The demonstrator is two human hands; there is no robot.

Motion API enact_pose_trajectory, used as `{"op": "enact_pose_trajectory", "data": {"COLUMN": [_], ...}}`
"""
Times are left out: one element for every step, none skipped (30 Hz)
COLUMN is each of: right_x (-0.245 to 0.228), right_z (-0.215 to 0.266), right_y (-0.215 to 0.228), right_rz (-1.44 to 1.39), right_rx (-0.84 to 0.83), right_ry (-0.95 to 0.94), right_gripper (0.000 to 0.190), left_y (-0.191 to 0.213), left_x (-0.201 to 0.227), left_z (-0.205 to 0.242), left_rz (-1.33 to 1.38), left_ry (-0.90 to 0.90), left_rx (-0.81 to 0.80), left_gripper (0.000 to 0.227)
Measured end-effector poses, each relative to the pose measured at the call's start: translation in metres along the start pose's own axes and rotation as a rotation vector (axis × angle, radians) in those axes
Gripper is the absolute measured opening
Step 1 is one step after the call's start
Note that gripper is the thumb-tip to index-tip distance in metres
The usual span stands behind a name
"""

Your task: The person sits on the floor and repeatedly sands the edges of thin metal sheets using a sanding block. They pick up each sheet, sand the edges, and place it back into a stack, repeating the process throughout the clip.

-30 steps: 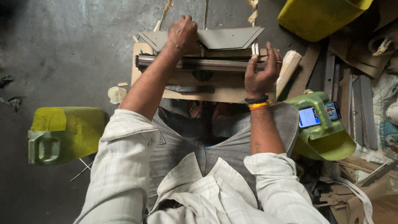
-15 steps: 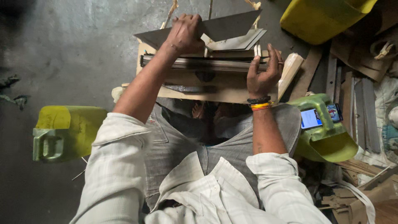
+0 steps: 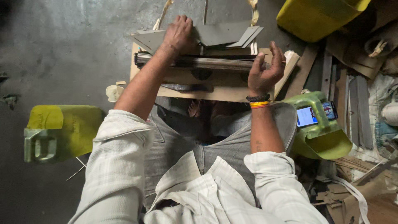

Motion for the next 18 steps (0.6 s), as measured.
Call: {"op": "enact_pose_trajectory", "data": {"right_x": [0.003,0.006,0.009,0.012,0.014,0.016,0.018,0.020,0.020,0.020,0.020,0.020,0.021,0.021,0.021,0.022,0.022,0.022], "right_z": [-0.001,-0.001,-0.002,-0.003,-0.004,-0.005,-0.005,-0.005,-0.004,-0.003,-0.002,-0.001,-0.001,-0.002,-0.002,-0.002,-0.003,-0.004], "right_y": [0.002,0.005,0.005,0.006,0.007,0.007,0.006,0.006,0.006,0.007,0.007,0.006,0.006,0.005,0.006,0.006,0.008,0.008], "right_rz": [-0.044,-0.088,-0.083,-0.077,-0.073,-0.084,-0.095,-0.107,-0.110,-0.113,-0.118,-0.116,-0.116,-0.116,-0.120,-0.124,-0.128,-0.125], "right_rx": [0.029,0.059,0.065,0.071,0.078,0.080,0.082,0.085,0.092,0.099,0.106,0.102,0.100,0.097,0.099,0.102,0.104,0.097], "right_ry": [-0.016,-0.032,-0.038,-0.044,-0.047,-0.053,-0.057,-0.062,-0.054,-0.045,-0.035,-0.036,-0.036,-0.036,-0.040,-0.045,-0.049,-0.046], "right_gripper": [0.036,0.035,0.035,0.034,0.034,0.034,0.033,0.033,0.032,0.032,0.031,0.031,0.031,0.031,0.031,0.031,0.031,0.031], "left_y": [-0.002,-0.003,-0.002,-0.001,0.001,0.003,0.006,0.008,0.009,0.009,0.010,0.008,0.007,0.007,0.009,0.012,0.015,0.016], "left_x": [-0.002,-0.003,-0.004,-0.005,-0.004,-0.004,-0.004,-0.003,-0.003,-0.001,-0.001,0.000,0.000,0.000,0.001,0.002,0.003,0.004], "left_z": [0.000,0.001,0.002,0.004,0.003,0.002,0.002,0.001,0.001,0.001,0.000,-0.001,-0.002,-0.003,-0.004,-0.005,-0.006,-0.007], "left_rz": [-0.013,-0.026,-0.030,-0.034,-0.039,-0.035,-0.032,-0.029,-0.038,-0.046,-0.055,-0.059,-0.063,-0.067,-0.078,-0.089,-0.099,-0.076], "left_ry": [-0.012,-0.024,-0.035,-0.046,-0.057,-0.061,-0.064,-0.068,-0.061,-0.055,-0.048,-0.042,-0.037,-0.031,-0.024,-0.018,-0.011,0.002], "left_rx": [-0.001,-0.003,0.000,0.003,0.009,0.021,0.034,0.047,0.049,0.051,0.055,0.027,0.001,-0.026,-0.022,-0.019,-0.016,-0.038], "left_gripper": [0.055,0.056,0.053,0.049,0.046,0.044,0.042,0.040,0.043,0.046,0.049,0.046,0.044,0.041,0.045,0.049,0.053,0.056]}}
Point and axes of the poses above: each hand's wrist, its own z-axis away from the middle knuckle, its own y-axis out of the back of the hand, x = y × z, the point moved 9 cm from there along -z, towards the middle knuckle, and after that the axes turned 9 degrees about -z, right-handed, at the moved point
